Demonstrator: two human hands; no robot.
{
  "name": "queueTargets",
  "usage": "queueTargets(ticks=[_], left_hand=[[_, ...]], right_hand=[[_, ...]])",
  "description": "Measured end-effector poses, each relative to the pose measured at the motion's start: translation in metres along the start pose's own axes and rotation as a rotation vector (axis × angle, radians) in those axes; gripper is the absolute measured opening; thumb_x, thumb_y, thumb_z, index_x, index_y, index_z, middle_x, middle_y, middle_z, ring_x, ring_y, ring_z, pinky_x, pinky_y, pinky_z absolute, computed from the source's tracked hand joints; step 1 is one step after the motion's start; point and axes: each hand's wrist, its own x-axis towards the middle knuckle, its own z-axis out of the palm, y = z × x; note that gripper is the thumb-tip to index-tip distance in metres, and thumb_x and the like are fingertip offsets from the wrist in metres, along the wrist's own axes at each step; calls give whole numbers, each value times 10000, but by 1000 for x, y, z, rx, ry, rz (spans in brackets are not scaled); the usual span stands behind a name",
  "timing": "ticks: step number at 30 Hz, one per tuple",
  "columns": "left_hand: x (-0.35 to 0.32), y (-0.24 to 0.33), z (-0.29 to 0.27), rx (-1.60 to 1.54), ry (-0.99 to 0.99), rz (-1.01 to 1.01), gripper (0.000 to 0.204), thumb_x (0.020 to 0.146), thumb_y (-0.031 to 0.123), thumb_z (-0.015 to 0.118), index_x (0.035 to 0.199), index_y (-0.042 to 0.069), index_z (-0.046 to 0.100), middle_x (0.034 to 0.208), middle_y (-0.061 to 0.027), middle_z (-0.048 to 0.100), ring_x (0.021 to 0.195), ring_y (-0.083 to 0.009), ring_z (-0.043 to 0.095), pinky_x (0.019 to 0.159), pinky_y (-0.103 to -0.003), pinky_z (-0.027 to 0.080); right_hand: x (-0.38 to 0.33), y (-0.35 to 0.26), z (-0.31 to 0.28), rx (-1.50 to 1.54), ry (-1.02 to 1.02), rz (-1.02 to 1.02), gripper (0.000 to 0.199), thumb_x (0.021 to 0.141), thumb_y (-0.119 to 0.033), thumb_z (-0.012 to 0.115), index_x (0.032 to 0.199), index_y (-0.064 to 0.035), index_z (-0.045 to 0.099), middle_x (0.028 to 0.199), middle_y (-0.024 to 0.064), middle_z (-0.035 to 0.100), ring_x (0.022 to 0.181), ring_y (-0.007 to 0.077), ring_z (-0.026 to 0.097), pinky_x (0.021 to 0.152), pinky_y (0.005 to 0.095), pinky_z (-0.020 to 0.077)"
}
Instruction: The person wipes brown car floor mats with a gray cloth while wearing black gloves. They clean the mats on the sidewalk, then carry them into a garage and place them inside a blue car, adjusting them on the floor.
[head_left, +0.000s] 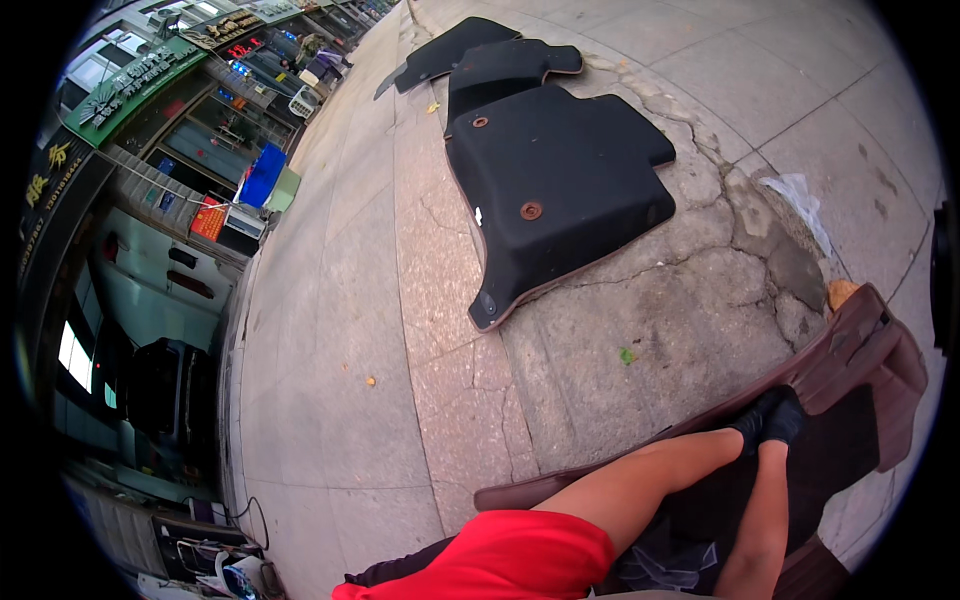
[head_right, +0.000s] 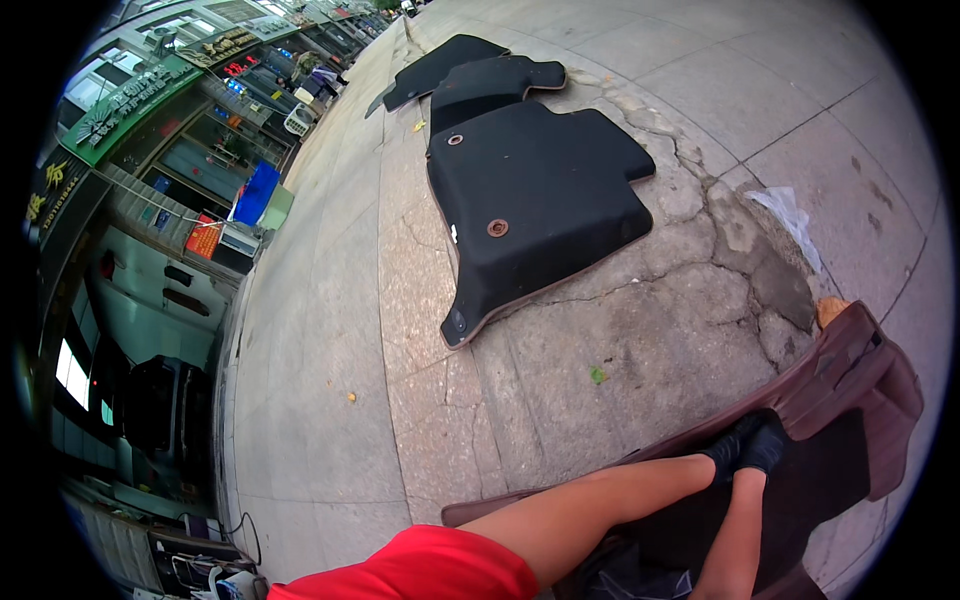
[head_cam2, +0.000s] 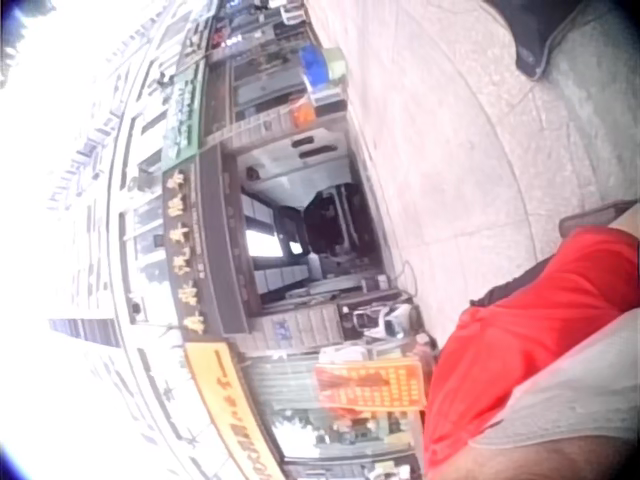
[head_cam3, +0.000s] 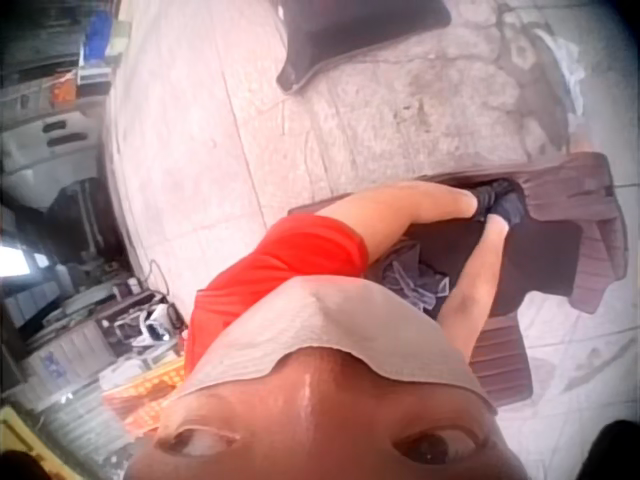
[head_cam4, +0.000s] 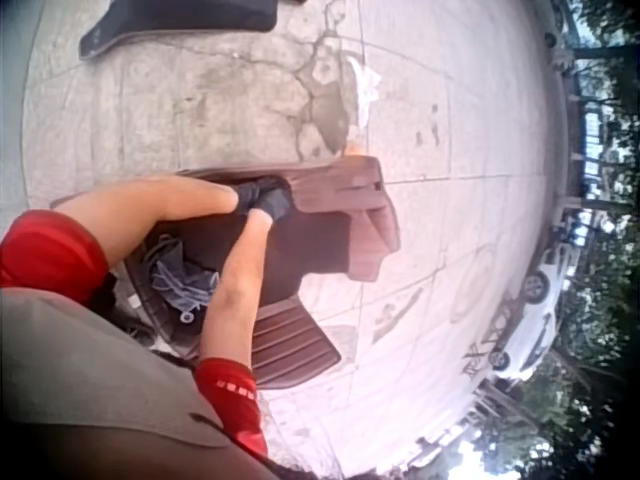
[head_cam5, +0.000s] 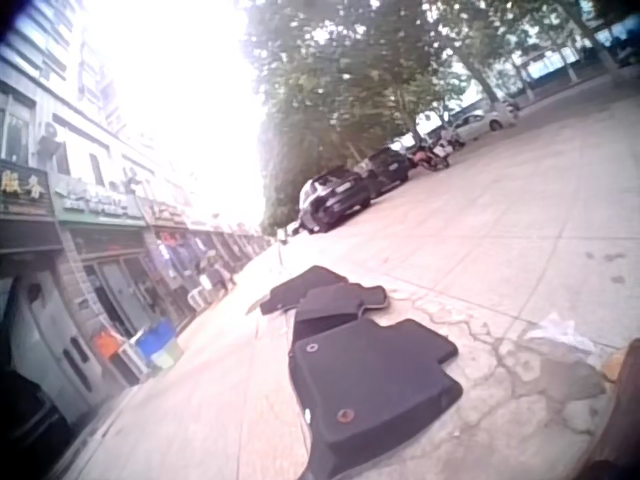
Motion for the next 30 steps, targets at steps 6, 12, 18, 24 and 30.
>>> queueTargets(ticks=[6, 12, 18, 24, 30], left_hand=[[5, 16, 18, -122, -127, -12, 245, 897, 216, 429, 1081, 107, 549, 1071, -101, 516, 1069, -252, 468, 956, -447, 378], [7, -5, 1, -212, -144, 29, 267, 901, 226, 416, 1116, 103, 516, 1114, -100, 484, 1099, -250, 439, 971, -448, 358], [9, -4, -4, -261, -142, 25, 292, 905, 235, 404, 1152, 100, 483, 1156, -99, 452, 1130, -249, 410, 986, -449, 338], [2, -11, -6, -285, -176, 40, 321, 909, 245, 391, 1187, 96, 451, 1199, -98, 420, 1160, -247, 381, 1000, -450, 318], [5, -12, -2, -311, -186, 62, 351, 913, 254, 379, 1222, 92, 418, 1241, -97, 388, 1190, -245, 352, 1015, -450, 298]], right_hand=[[-5, -25, -16, 96, -22, 77, 266, 849, -288, 471, 969, -103, 619, 951, 164, 633, 882, 364, 602, 735, 434, 485], [-6, -42, -49, 39, -106, 124, 251, 834, -264, 486, 953, -100, 633, 962, 173, 634, 896, 362, 601, 754, 424, 484], [3, 3, -12, 523, -38, 102, 276, 851, -253, 467, 962, -53, 621, 989, 205, 620, 939, 358, 584, 789, 412, 465], [1, 10, 4, 248, 34, 11, 331, 880, -268, 423, 1003, -27, 614, 996, 184, 622, 902, 327, 592, 788, 394, 455], [-5, 1, -14, 431, -33, -30, 365, 898, -243, 376, 1019, 23, 596, 997, 191, 621, 950, 307, 581, 836, 379, 441]])
